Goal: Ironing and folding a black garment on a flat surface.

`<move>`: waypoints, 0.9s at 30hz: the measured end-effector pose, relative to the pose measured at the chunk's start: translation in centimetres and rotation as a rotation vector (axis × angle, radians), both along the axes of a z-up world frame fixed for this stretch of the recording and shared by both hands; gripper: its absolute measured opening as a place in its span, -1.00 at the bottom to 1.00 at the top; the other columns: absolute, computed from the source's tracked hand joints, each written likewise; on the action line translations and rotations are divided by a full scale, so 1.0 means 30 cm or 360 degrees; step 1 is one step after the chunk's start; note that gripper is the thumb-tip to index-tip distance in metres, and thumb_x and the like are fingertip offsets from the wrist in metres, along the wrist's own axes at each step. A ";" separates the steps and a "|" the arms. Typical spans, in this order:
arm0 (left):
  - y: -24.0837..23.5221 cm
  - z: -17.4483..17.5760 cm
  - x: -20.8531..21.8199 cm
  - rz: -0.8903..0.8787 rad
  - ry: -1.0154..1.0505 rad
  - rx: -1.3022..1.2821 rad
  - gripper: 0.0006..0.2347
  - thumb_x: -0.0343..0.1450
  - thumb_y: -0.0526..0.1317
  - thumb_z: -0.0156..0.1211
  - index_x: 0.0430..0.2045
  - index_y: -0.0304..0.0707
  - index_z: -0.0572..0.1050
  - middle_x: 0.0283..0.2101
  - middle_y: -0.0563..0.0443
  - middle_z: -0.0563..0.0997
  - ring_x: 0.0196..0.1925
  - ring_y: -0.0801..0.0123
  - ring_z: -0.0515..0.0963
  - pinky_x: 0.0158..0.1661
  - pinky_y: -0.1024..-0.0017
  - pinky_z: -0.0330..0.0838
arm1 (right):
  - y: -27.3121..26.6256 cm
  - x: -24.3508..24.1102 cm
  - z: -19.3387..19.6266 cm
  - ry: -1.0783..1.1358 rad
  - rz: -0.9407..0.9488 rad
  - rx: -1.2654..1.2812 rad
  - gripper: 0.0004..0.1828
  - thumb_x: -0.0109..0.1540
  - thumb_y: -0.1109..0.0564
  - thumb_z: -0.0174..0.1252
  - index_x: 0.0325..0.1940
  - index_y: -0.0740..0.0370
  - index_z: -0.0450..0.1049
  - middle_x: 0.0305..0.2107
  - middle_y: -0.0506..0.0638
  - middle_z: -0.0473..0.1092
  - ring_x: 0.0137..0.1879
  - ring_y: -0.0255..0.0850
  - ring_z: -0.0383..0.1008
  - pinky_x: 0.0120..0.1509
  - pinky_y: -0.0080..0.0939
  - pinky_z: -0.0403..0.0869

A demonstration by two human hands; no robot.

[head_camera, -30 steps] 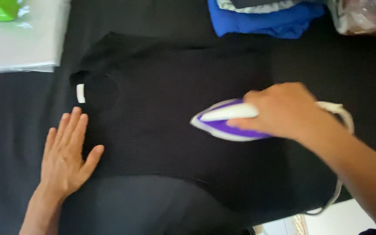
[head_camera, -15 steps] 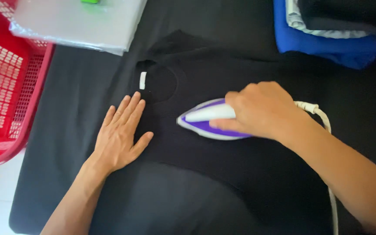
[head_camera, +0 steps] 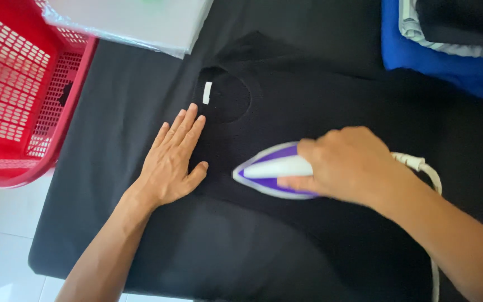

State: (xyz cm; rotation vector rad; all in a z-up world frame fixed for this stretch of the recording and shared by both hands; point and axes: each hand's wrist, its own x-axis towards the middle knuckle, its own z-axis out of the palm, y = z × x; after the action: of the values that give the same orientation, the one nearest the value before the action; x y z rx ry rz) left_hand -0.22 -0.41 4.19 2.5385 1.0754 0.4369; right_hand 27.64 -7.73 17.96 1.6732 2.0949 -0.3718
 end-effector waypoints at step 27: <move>0.021 -0.009 -0.032 -0.0073 -0.0197 0.0013 -0.26 0.28 -0.21 0.16 0.40 -0.44 0.04 0.50 -0.34 0.04 0.55 -0.07 0.02 0.41 0.04 -0.09 | -0.356 0.370 -0.041 0.0049 -0.0667 -0.0690 -0.44 0.13 -0.49 0.16 -0.12 -0.08 0.59 -0.53 -0.14 0.56 -0.46 -0.32 0.61 -0.30 -0.22 0.56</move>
State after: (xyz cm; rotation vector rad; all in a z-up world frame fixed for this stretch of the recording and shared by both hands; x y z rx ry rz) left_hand -1.19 0.22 3.92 2.5012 0.9702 0.5787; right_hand 38.73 -18.41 16.72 1.8202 1.5204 -0.9130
